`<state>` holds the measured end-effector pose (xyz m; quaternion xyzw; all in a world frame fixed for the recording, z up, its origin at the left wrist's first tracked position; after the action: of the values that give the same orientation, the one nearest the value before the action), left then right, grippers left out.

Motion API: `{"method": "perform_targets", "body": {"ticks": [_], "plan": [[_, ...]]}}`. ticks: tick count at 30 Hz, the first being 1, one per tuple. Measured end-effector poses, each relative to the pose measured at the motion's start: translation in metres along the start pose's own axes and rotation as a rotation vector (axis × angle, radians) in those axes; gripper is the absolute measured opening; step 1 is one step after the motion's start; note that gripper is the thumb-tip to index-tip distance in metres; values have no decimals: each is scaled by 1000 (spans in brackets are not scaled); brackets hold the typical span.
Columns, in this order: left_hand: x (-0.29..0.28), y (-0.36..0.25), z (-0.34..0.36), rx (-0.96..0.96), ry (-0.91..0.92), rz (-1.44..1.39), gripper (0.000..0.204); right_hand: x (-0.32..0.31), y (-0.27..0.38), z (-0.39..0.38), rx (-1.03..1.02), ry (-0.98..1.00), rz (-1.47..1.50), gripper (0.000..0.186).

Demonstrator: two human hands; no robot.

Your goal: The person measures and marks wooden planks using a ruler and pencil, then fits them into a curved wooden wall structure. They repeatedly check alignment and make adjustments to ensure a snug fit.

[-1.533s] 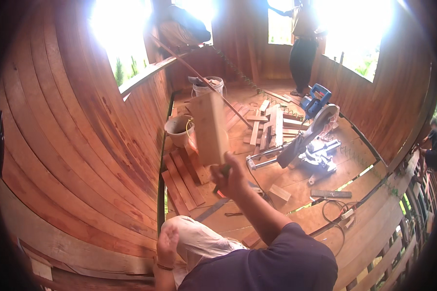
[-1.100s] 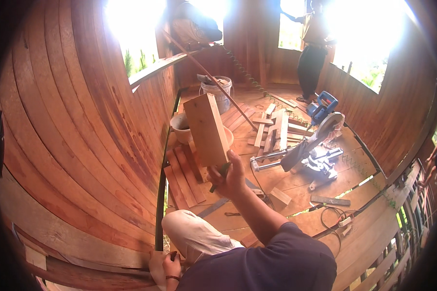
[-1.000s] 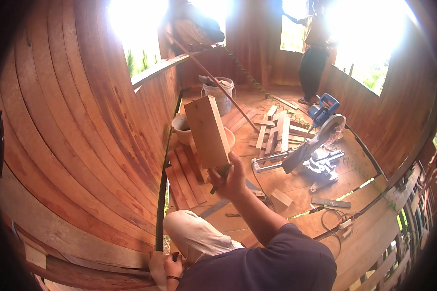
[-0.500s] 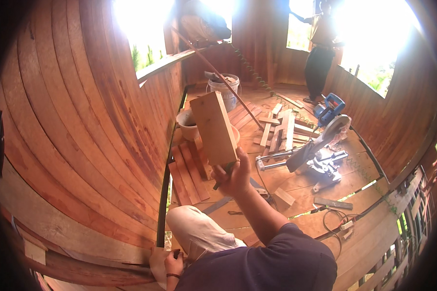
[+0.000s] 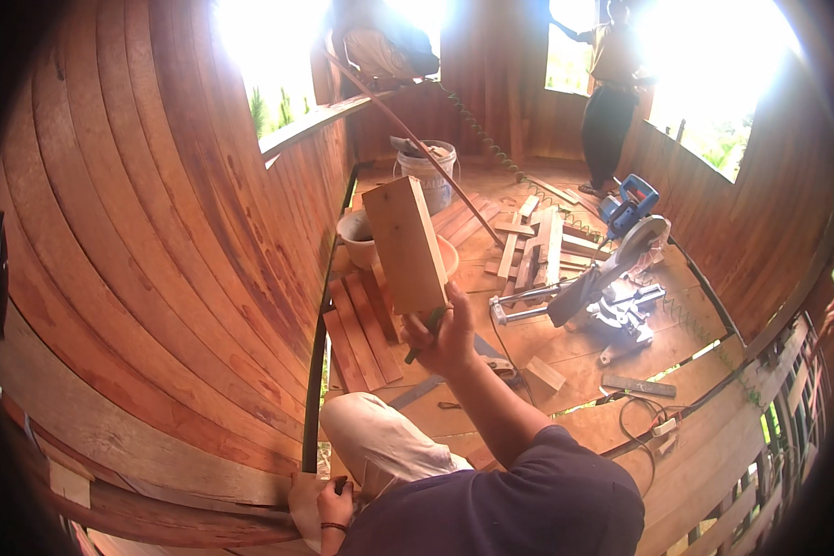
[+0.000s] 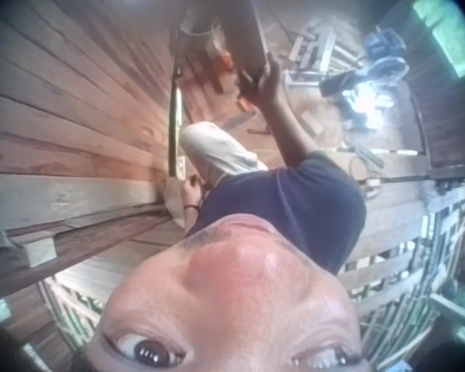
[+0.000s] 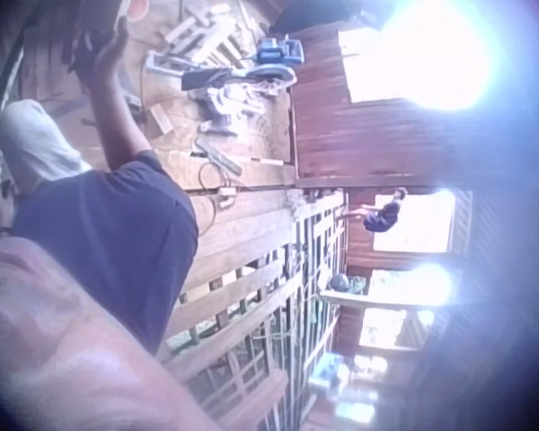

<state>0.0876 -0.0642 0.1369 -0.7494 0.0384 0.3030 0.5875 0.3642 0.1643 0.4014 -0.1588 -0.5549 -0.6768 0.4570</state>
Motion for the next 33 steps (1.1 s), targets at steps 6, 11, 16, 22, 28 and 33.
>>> {"method": "perform_targets", "body": {"ticks": [6, 11, 16, 22, 28, 33], "plan": [[0, -1, 0, -10, 6, -14, 30, 3, 0, -1, -28, -49, -4, 68], [2, -4, 1, -36, 16, -8, 30, -1, -1, -2, -16, -56, 2, 69], [0, 2, -1, -14, 17, 19, 30, -6, -7, -2, -4, -53, -2, 68], [4, 7, 7, -34, 15, -131, 29, -10, -17, -10, 53, -27, -77, 56], [-21, -58, 34, 122, 120, -652, 42, 6, -47, -32, 41, -140, -418, 58], [-38, -190, 55, 348, 305, -1039, 55, 5, -91, -63, 60, -105, -943, 69]]}}
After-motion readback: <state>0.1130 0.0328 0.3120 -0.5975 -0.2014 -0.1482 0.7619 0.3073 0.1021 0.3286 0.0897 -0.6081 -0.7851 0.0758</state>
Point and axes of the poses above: each hand's wrist, its own z-axis towards the middle knuckle, its own x-axis out of the palm, y = z × x, the point moved 2 cm from there along z, towards the middle knuckle, and after that the axes turned 7 degrees about -z, right-handed, at the moved point
